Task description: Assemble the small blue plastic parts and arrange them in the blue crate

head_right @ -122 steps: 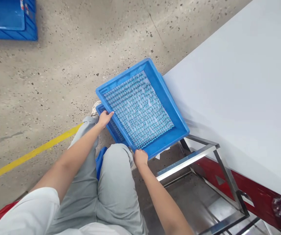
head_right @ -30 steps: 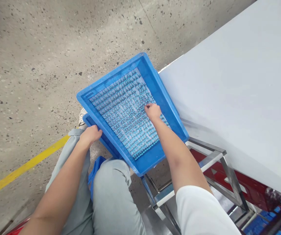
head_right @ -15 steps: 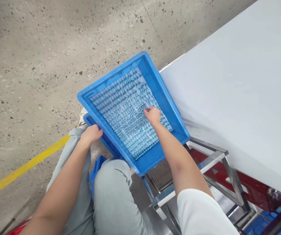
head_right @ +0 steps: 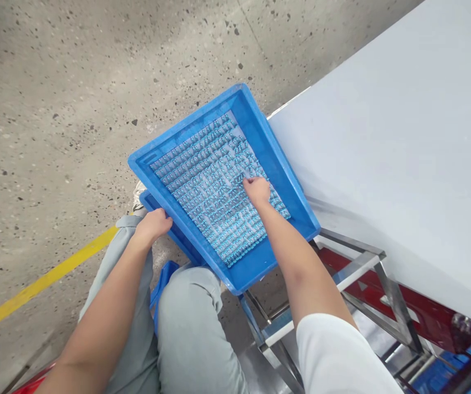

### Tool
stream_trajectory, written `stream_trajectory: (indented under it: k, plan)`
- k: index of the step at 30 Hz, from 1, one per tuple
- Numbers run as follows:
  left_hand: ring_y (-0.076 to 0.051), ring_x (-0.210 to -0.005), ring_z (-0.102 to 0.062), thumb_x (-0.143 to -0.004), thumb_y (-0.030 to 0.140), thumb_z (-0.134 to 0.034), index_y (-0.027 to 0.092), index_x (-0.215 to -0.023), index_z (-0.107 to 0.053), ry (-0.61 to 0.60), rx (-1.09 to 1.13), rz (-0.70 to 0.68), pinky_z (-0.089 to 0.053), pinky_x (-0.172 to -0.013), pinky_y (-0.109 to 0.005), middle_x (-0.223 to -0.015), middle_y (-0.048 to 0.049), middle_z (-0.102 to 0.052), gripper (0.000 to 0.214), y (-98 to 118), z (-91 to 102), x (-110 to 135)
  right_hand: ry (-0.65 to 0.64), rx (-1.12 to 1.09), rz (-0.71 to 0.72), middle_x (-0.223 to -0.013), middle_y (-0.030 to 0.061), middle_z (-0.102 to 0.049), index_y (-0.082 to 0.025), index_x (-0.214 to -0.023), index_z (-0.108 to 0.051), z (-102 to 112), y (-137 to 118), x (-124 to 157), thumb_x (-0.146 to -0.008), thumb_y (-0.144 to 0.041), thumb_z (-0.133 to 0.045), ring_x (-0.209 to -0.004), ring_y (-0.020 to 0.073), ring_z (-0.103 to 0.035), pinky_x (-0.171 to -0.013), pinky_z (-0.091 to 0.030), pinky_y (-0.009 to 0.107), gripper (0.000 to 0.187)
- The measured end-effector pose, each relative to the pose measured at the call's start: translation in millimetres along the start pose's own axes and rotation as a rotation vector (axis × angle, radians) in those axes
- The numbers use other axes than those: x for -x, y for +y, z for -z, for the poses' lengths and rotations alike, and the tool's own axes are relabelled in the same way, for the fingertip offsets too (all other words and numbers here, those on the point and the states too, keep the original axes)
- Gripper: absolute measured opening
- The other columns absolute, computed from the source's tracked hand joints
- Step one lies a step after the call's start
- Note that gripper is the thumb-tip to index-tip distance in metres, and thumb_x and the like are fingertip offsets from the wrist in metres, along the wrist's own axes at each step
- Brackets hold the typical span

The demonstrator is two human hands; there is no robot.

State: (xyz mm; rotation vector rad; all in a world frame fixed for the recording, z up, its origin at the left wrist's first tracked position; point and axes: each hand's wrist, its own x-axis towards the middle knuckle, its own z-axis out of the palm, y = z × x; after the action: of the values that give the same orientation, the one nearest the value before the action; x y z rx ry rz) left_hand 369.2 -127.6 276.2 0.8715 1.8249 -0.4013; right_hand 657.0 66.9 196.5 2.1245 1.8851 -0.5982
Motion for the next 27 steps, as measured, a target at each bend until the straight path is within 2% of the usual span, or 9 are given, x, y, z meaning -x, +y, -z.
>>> stream_trajectory:
  k: [10, 16, 22, 27]
  plan:
    - [-0.033, -0.111, -0.069, -0.086, 0.029, -0.048, 0.014, -0.112, -0.07, 0.0, 0.001, -0.008, -0.054, -0.092, -0.038, -0.121, -0.0213, -0.071, 0.036, -0.2, -0.7, -3.2, -0.009, -0.195, -0.129, -0.075, 0.0071, -0.075, -0.019, -0.077, -0.078, -11.4, 5.4, -24.1, -0.084, -0.039, -0.064, -0.085, 0.026, -0.071, -0.088, -0.054, 0.033, 0.026]
    - [-0.032, -0.112, -0.069, -0.087, 0.029, -0.047, 0.014, -0.112, -0.07, 0.0, -0.021, -0.016, -0.054, -0.092, -0.036, -0.119, -0.021, -0.072, 0.037, -0.9, -0.6, -3.1, -0.035, -0.169, -0.115, -0.073, 0.008, -0.074, -0.019, -0.071, -0.077, -1.7, 6.0, -28.2, -0.084, -0.044, -0.065, -0.081, 0.0257, -0.071, -0.086, -0.055, 0.033, 0.031]
    - [-0.032, -0.111, -0.069, -0.087, 0.028, -0.046, 0.014, -0.112, -0.069, 0.002, -0.039, -0.02, -0.054, -0.092, -0.036, -0.119, -0.0206, -0.072, 0.037, -1.3, -1.5, -5.3, 0.131, -0.137, -0.106, -0.094, 0.011, -0.076, -0.019, -0.096, -0.079, 14.2, 12.7, -34.7, -0.08, -0.045, -0.069, -0.096, 0.0293, -0.071, -0.09, -0.054, 0.037, 0.033]
    - [-0.031, -0.112, -0.069, -0.087, 0.028, -0.046, 0.014, -0.111, -0.069, -0.011, -0.038, -0.021, -0.054, -0.091, -0.035, -0.118, -0.0201, -0.072, 0.036, -0.2, 0.6, -4.8, 0.118, -0.14, -0.11, -0.094, 0.0106, -0.076, -0.019, -0.097, -0.08, 10.7, 8.2, -41.7, -0.079, -0.046, -0.068, -0.096, 0.029, -0.071, -0.091, -0.054, 0.038, 0.035]
